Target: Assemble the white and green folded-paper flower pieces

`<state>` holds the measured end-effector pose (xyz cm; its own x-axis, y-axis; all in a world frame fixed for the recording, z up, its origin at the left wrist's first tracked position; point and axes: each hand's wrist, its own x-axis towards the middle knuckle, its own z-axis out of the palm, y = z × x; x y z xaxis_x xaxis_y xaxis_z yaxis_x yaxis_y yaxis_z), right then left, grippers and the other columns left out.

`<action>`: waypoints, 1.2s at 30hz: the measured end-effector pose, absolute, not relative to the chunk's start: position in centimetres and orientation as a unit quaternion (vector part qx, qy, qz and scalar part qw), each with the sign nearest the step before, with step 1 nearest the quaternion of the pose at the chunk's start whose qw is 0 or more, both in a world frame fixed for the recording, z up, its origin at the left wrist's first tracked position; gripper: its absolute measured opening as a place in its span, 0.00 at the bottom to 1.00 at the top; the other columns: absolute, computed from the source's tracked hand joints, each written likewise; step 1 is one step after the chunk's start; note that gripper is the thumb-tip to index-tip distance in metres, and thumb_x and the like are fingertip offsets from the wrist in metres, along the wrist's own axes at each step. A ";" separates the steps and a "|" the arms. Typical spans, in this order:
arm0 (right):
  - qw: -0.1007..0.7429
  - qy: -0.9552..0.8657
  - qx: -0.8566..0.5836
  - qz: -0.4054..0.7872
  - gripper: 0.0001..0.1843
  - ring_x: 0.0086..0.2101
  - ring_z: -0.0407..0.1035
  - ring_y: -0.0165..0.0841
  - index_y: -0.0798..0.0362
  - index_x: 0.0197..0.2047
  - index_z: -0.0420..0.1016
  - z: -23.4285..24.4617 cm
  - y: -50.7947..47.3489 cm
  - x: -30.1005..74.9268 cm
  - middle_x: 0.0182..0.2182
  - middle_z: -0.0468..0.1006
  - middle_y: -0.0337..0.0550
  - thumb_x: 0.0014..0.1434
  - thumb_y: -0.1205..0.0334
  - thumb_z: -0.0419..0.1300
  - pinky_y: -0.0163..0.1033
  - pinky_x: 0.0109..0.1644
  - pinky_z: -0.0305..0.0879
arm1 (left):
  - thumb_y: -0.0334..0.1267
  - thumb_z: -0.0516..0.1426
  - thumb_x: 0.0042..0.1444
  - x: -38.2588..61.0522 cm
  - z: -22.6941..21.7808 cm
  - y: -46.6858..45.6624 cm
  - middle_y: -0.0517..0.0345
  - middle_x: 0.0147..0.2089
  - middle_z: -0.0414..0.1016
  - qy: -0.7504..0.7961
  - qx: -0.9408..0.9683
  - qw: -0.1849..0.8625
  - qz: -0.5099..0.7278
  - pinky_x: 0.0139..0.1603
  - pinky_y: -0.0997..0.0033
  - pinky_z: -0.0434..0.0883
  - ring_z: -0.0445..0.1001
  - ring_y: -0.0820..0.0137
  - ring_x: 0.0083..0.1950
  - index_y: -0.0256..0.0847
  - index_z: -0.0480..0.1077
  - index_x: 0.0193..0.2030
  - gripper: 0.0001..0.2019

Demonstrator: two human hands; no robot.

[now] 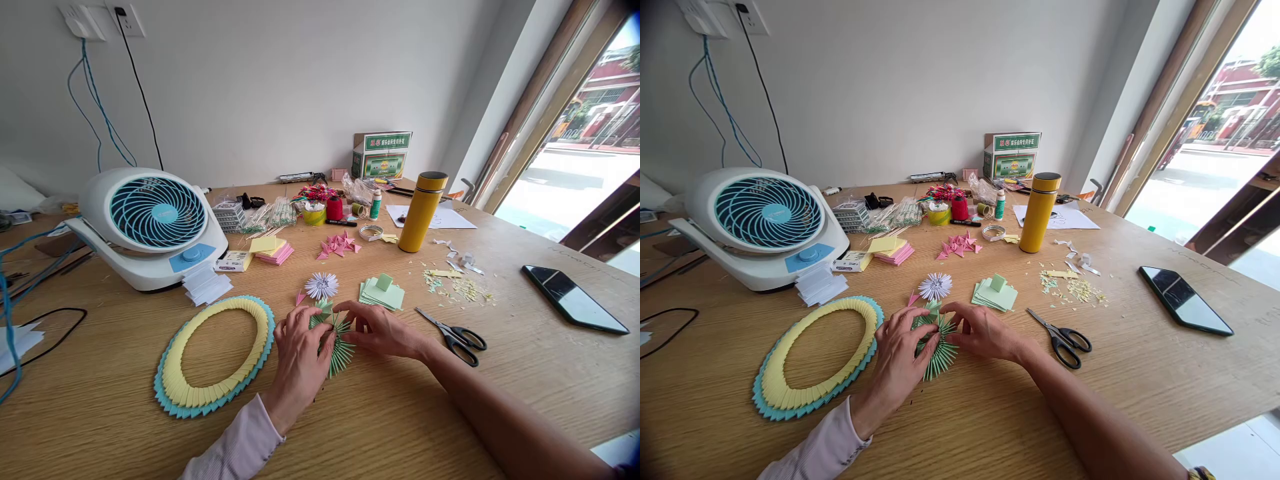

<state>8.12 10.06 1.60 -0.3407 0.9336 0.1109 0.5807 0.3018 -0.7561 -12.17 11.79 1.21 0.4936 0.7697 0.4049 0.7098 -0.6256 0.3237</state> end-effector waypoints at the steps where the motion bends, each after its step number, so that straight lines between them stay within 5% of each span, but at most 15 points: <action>1: 0.287 -0.757 -0.497 0.314 0.23 0.27 0.68 0.29 0.56 0.61 0.66 1.6 10.1 8.1 0.32 0.78 0.41 0.64 0.61 0.60 0.34 0.31 0.64 | 0.32 0.58 0.60 -12.2 1.2 11.8 0.51 0.54 0.73 0.430 0.862 0.058 0.265 0.57 0.48 0.62 0.66 0.55 0.61 0.45 0.78 0.39 0.07; 36: 0.281 -0.713 -0.531 0.362 0.19 0.23 0.67 0.30 0.58 0.49 0.76 2.5 10.0 7.7 0.21 0.72 0.39 0.69 0.55 0.50 0.32 0.28 0.61 | 0.36 0.57 0.62 -12.3 0.2 11.7 0.53 0.52 0.74 0.414 0.855 0.056 0.306 0.55 0.48 0.61 0.68 0.56 0.58 0.48 0.77 0.37 0.06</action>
